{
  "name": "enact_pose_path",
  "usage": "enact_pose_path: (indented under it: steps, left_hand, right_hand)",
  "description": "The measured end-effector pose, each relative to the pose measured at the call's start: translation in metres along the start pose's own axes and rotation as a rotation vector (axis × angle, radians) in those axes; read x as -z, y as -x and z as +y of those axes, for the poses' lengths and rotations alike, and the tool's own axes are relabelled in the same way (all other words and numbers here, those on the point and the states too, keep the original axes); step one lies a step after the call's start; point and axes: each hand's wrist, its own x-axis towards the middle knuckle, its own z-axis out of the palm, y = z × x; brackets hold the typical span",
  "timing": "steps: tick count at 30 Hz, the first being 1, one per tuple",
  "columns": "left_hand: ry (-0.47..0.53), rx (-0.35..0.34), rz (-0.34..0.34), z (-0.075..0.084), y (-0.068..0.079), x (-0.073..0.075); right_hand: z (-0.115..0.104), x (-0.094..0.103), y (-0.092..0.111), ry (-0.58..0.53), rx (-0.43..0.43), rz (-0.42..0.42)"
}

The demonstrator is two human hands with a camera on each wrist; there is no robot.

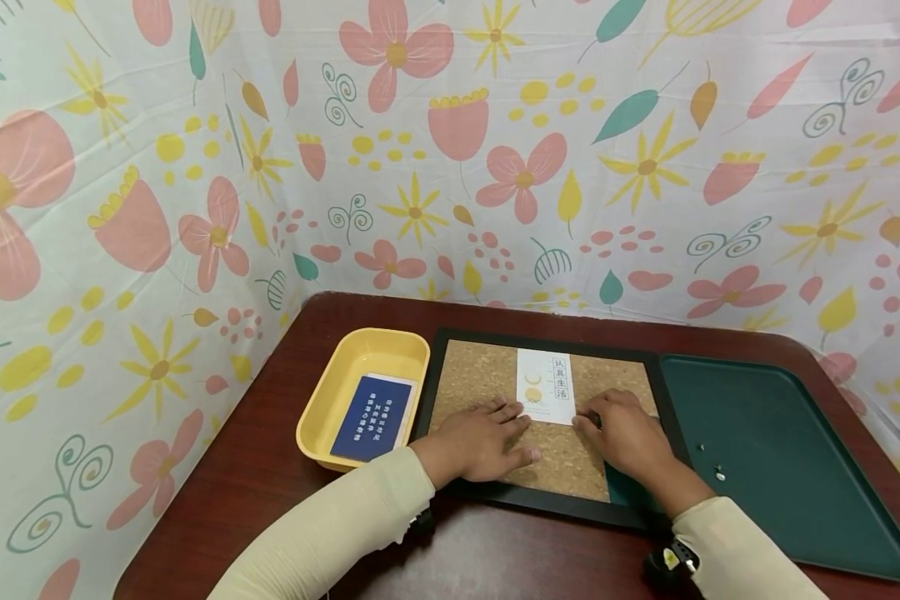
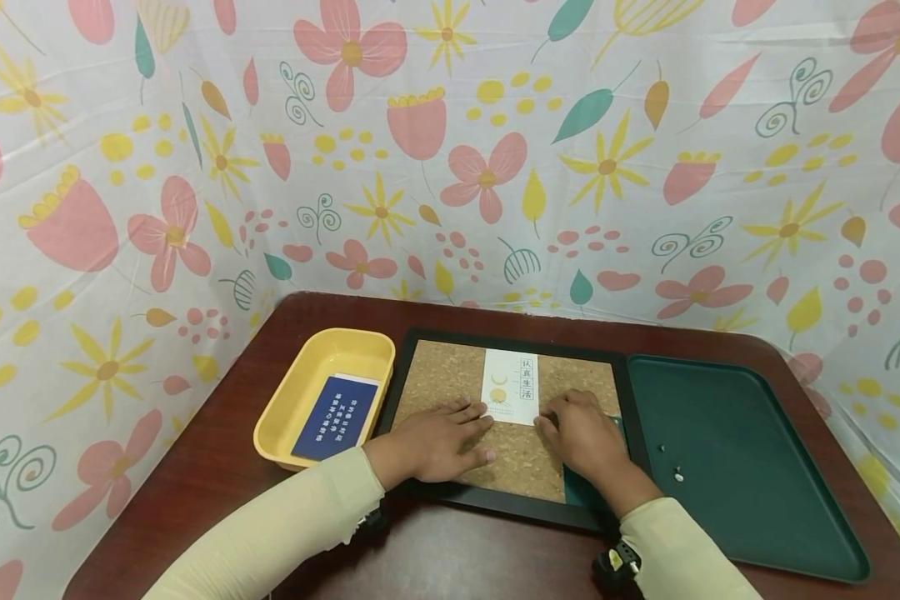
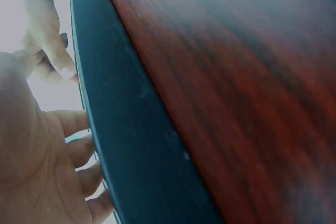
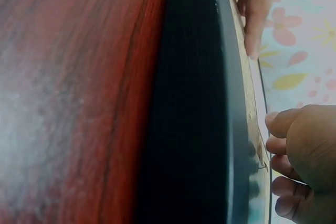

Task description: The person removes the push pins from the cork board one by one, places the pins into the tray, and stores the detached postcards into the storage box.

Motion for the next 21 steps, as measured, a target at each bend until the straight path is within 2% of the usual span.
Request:
enact_pose_path:
  steps: [10,21]
  left_hand:
    - [0.001,-0.012,0.006,-0.001,0.001,-0.001]
    - [0.008,-0.012,0.002,-0.002,0.000,0.000]
  right_hand:
    - [-0.008,-0.005,-0.008,0.003,-0.018,-0.002]
    - [-0.017,-0.008,-0.014,-0.081,-0.136,-0.046]
